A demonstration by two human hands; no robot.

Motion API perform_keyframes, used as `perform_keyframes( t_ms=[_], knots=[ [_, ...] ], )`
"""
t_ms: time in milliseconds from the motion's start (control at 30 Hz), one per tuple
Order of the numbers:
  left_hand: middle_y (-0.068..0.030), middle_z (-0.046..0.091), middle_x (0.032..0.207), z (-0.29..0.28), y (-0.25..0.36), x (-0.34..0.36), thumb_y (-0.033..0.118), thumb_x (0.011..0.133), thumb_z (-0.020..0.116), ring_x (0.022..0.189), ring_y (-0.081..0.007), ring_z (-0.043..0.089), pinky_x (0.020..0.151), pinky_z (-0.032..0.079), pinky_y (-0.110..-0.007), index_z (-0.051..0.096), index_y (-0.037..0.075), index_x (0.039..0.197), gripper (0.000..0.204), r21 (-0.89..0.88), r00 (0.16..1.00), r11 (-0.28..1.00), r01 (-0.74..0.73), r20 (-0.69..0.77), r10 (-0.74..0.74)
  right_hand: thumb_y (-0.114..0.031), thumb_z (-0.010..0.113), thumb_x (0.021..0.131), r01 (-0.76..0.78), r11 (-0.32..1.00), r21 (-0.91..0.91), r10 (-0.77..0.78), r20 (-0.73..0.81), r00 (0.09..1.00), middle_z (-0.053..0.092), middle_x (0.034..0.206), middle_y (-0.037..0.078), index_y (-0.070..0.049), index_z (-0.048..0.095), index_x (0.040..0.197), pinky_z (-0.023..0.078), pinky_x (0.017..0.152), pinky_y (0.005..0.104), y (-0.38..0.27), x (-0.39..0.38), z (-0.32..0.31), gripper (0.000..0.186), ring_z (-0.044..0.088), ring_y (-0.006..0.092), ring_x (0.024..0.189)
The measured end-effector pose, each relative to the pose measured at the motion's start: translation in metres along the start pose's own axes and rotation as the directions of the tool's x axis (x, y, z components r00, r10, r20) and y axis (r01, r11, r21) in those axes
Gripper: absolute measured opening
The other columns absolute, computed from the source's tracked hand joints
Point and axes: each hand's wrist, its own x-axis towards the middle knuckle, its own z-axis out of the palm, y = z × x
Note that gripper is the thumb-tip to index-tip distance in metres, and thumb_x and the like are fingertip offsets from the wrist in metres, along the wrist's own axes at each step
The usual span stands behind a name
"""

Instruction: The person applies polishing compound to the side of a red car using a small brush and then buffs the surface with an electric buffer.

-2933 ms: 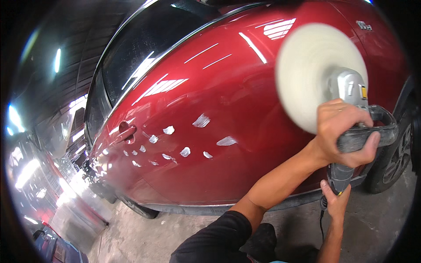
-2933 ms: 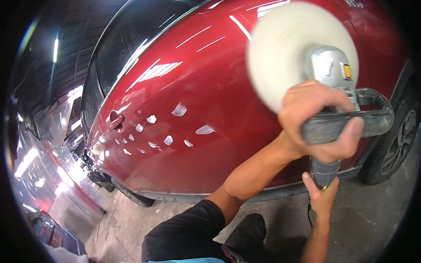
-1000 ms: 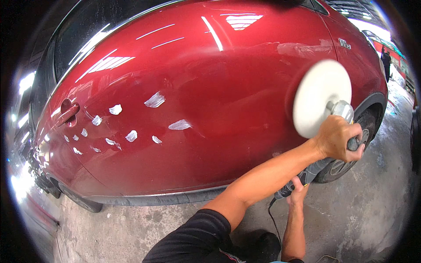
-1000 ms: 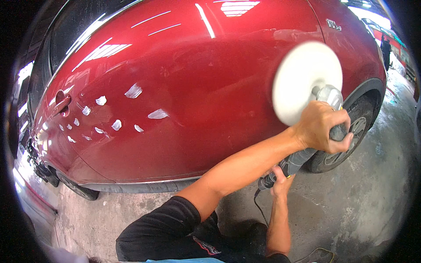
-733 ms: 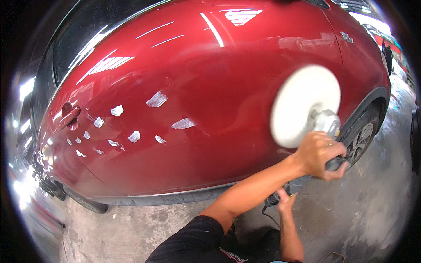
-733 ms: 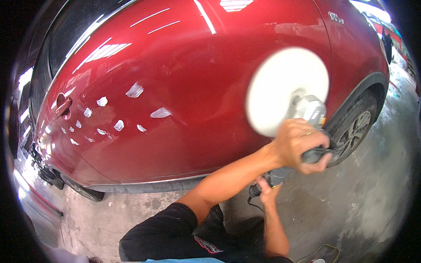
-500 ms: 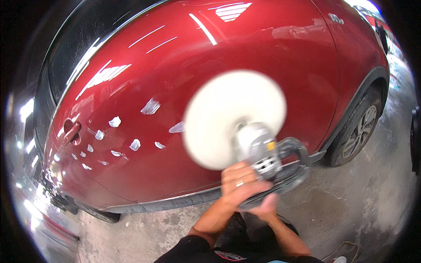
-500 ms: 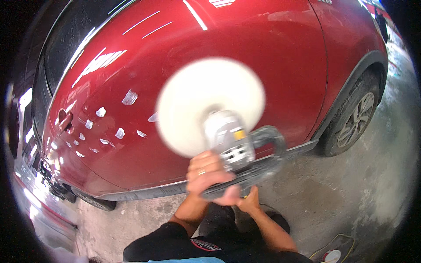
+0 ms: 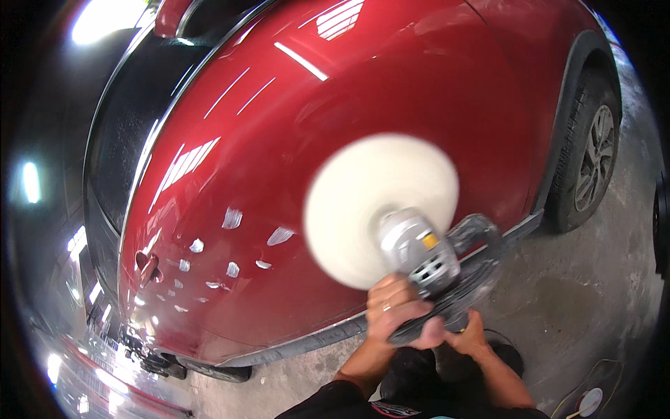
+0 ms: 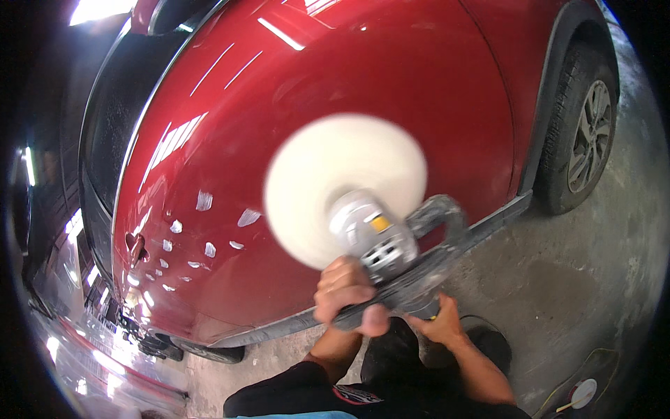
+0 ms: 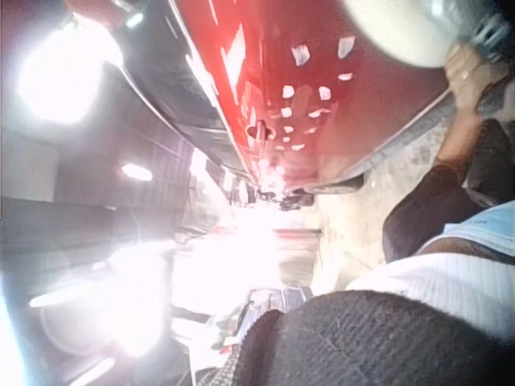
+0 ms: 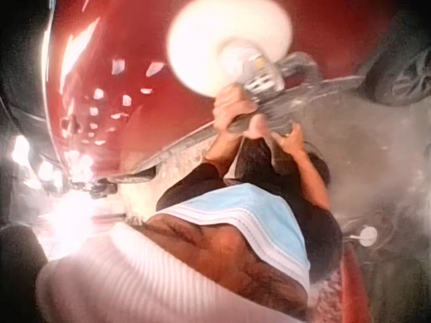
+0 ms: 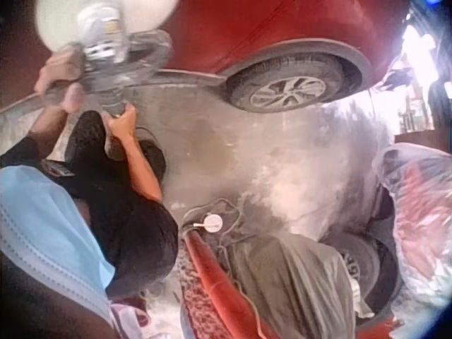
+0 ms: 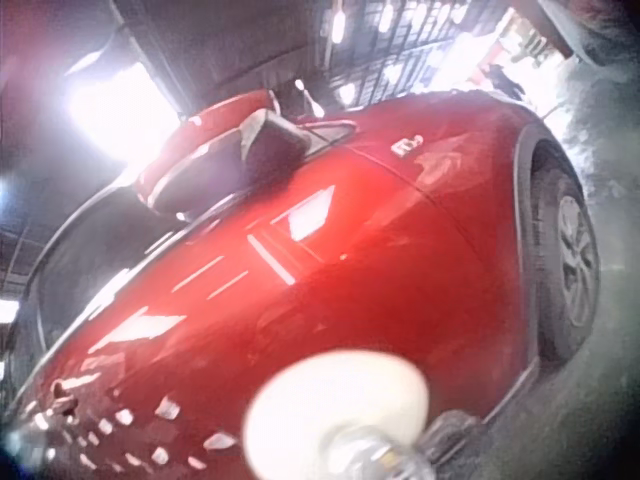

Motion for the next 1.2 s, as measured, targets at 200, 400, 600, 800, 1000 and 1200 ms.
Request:
perform_keyframes(
  t_ms=[200, 400, 600, 800, 1000, 1200],
  knots=[
    [-0.0024, 0.056, 0.06, 0.103, -0.031, 0.033, 0.011, 0.06, 0.076, 0.05, -0.0176, 0.055, 0.05, 0.038, -0.03, 0.066, 0.007, 0.077, 0.021, -0.136, 1.0, 0.991, 0.009, 0.007, -0.008, -0.023, 0.087, 0.071, -0.014, 0.964, 0.266, 0.059, -0.162, 0.985, 0.069, 0.096, 0.011, 0.002, 0.066, 0.099, 0.051, 0.084, 0.0378, 0.018, 0.017, -0.029, 0.043, 0.065, 0.0204, 0.09],
    [-0.0032, 0.059, 0.059, 0.174, -0.047, 0.055, 0.012, 0.058, 0.076, 0.049, -0.0205, 0.057, 0.051, 0.039, -0.031, 0.064, 0.01, 0.071, 0.017, -0.238, 0.999, 0.971, 0.014, 0.048, -0.003, -0.013, 0.081, 0.075, -0.015, 0.872, 0.49, 0.192, -0.312, 0.93, 0.067, 0.09, 0.007, 0.001, 0.064, 0.096, 0.052, 0.076, 0.0335, 0.015, 0.038, -0.038, 0.03, 0.064, 0.0197, 0.081],
    [-0.002, 0.059, 0.058, 0.122, -0.041, 0.034, 0.012, 0.059, 0.075, 0.047, -0.019, 0.053, 0.051, 0.038, -0.031, 0.065, 0.01, 0.071, 0.016, -0.214, 1.0, 0.977, -0.005, 0.002, 0.005, -0.009, 0.074, 0.078, -0.011, 0.886, 0.463, 0.139, -0.244, 0.96, 0.064, 0.09, 0.004, -0.001, 0.066, 0.096, 0.051, 0.076, 0.0332, -0.005, 0.025, -0.01, 0.022, 0.061, 0.0169, 0.081],
    [-0.002, 0.055, 0.058, -0.007, 0.0, -0.001, 0.016, 0.074, 0.074, 0.046, -0.0169, 0.05, 0.047, 0.037, -0.032, 0.064, 0.003, 0.083, 0.019, -0.044, 0.999, 0.998, -0.037, 0.03, 0.038, -0.024, 0.085, 0.068, 0.092, 0.976, 0.198, -0.093, -0.003, 0.996, 0.062, 0.117, 0.014, 0.001, 0.057, 0.122, 0.047, 0.096, 0.0412, 0.105, -0.005, 0.057, 0.066, 0.06, 0.0267, 0.108],
    [-0.0044, 0.054, 0.056, -0.075, 0.037, -0.042, 0.02, 0.081, 0.072, 0.047, -0.0179, 0.052, 0.051, 0.043, -0.034, 0.057, 0.003, 0.08, 0.022, 0.201, 0.969, 0.979, 0.039, -0.247, 0.012, -0.022, 0.088, 0.061, 0.102, 0.992, 0.081, -0.118, 0.243, 0.963, 0.073, 0.103, 0.02, 0.002, 0.066, 0.112, 0.054, 0.089, 0.0411, -0.025, 0.014, 0.049, 0.06, 0.071, 0.0332, 0.101],
    [-0.005, 0.052, 0.055, -0.067, 0.035, -0.023, 0.022, 0.086, 0.068, 0.047, -0.0174, 0.053, 0.05, 0.042, -0.033, 0.053, 0.003, 0.083, 0.025, 0.249, 0.959, 0.968, 0.011, -0.278, 0.061, -0.023, 0.087, 0.061, 0.141, 0.986, 0.09, -0.162, 0.304, 0.939, 0.073, 0.1, 0.02, 0.002, 0.066, 0.113, 0.055, 0.087, 0.0408, -0.028, 0.025, 0.038, 0.061, 0.071, 0.0361, 0.097]
  ],
)
